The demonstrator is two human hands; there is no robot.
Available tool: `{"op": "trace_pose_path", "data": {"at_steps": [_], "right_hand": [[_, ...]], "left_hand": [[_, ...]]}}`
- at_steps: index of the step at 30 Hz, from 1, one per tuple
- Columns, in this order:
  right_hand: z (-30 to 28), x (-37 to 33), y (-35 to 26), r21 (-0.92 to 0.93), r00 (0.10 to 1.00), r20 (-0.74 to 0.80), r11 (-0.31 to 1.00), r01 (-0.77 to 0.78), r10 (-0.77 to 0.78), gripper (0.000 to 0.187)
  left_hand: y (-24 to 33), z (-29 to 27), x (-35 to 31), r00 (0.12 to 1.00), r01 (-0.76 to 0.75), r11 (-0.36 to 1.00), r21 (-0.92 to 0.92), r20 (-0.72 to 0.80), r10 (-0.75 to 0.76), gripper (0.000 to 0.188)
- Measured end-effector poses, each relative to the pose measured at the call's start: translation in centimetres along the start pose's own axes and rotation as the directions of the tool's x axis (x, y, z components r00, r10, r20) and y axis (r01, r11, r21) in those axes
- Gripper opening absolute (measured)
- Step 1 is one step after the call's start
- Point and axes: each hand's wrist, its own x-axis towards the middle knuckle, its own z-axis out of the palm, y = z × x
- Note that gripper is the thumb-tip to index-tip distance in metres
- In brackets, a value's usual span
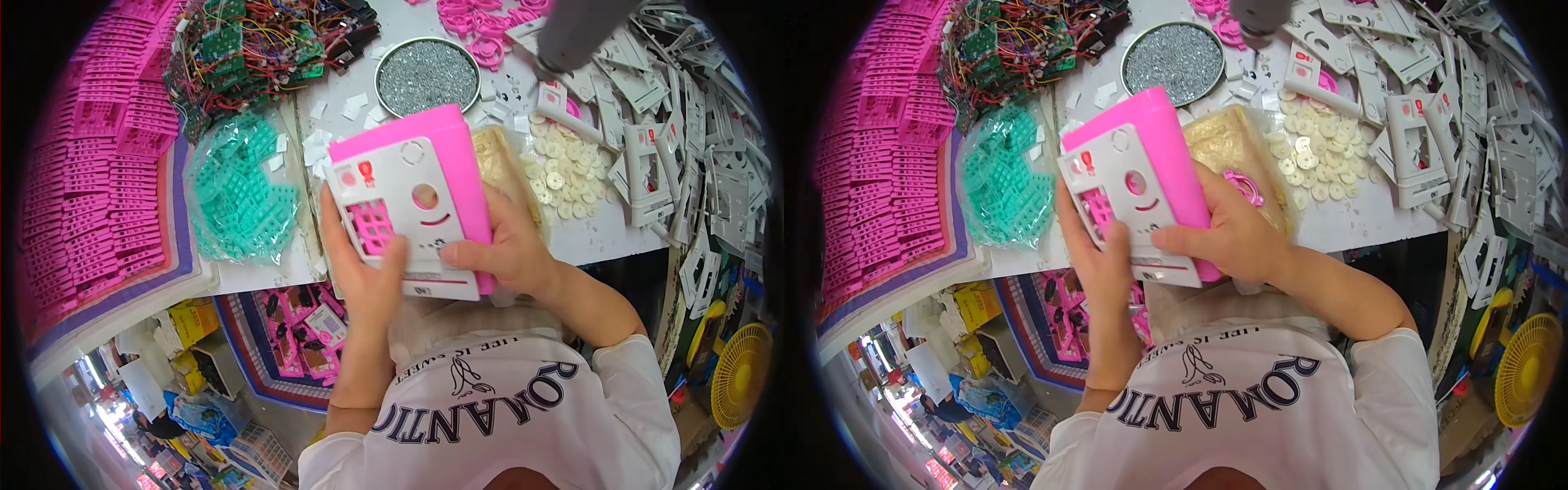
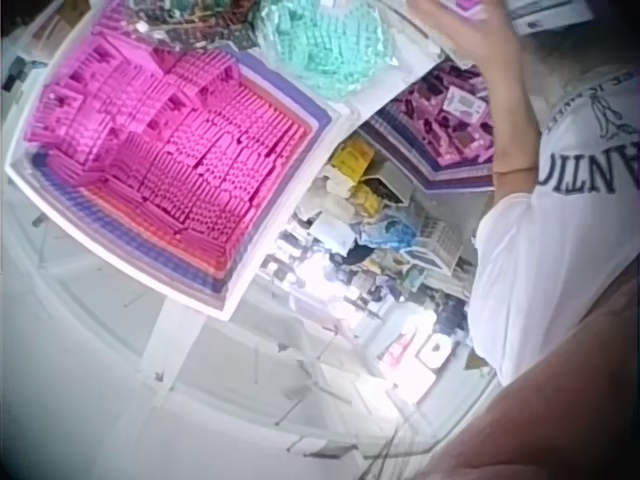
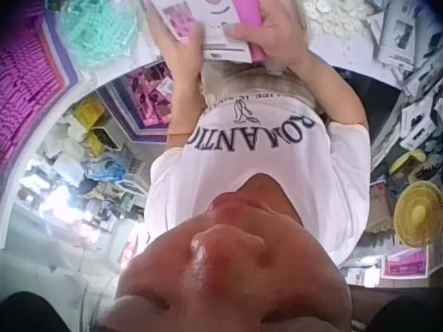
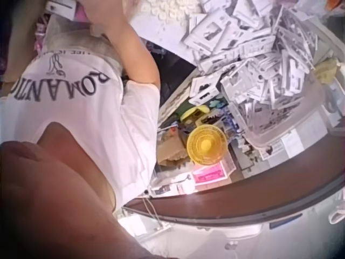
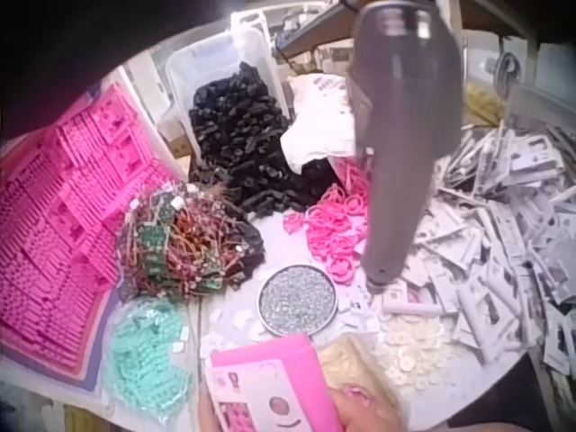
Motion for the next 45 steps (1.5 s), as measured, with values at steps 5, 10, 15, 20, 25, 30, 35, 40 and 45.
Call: {"op": "trace_pose_path", "data": {"at_steps": [5,10,15,20,25,30,35,40,45], "right_hand": [[-0.3,-1.4,-0.4,-0.425,0.998,0.06,0.904,0.054,-0.031,0.083],[-0.6,-1.7,0.0,-0.426,0.996,0.078,0.902,0.062,-0.032,0.086],[-1.1,-1.3,0.7,-0.162,0.999,0.009,0.986,-0.049,0.051,0.076],[-0.3,-1.6,0.1,-0.157,0.996,0.042,0.985,-0.068,0.075,0.076],[-0.5,-2.6,0.5,-0.156,1.0,0.026,0.988,-0.011,0.015,0.077],[-1.0,-2.9,0.5,-0.198,0.999,-0.037,0.979,-0.045,0.039,0.078],[-0.6,-4.0,1.7,-0.26,0.995,0.007,0.96,0.102,-0.104,0.079],[-0.7,-3.9,1.6,-0.246,0.997,-0.005,0.967,0.072,-0.076,0.08],[-0.9,-3.8,1.4,-0.133,0.996,-0.077,0.991,0.027,-0.037,0.077]], "left_hand": [[-0.9,0.2,0.1,0.989,0.073,0.929,-0.363,-0.09,-0.113,0.062],[-0.5,1.2,0.0,0.986,0.0,0.948,-0.318,-0.158,-0.053,0.054],[0.0,0.2,0.0,0.983,0.057,0.931,-0.36,-0.141,-0.114,0.055],[-0.1,-2.6,1.8,0.966,0.198,0.795,-0.574,-0.021,-0.257,0.04],[-0.5,-1.2,2.2,0.972,0.146,0.867,-0.476,-0.096,-0.216,0.035],[1.5,-1.4,5.0,0.953,0.263,0.774,-0.576,0.029,-0.302,0.043],[0.3,-1.1,5.3,0.997,0.076,0.962,-0.263,0.002,-0.078,0.048],[-0.2,-0.4,5.9,0.985,0.166,0.935,-0.312,0.09,-0.144,0.046],[1.0,-1.3,7.3,0.888,0.45,0.579,-0.679,0.275,-0.368,0.061]]}}
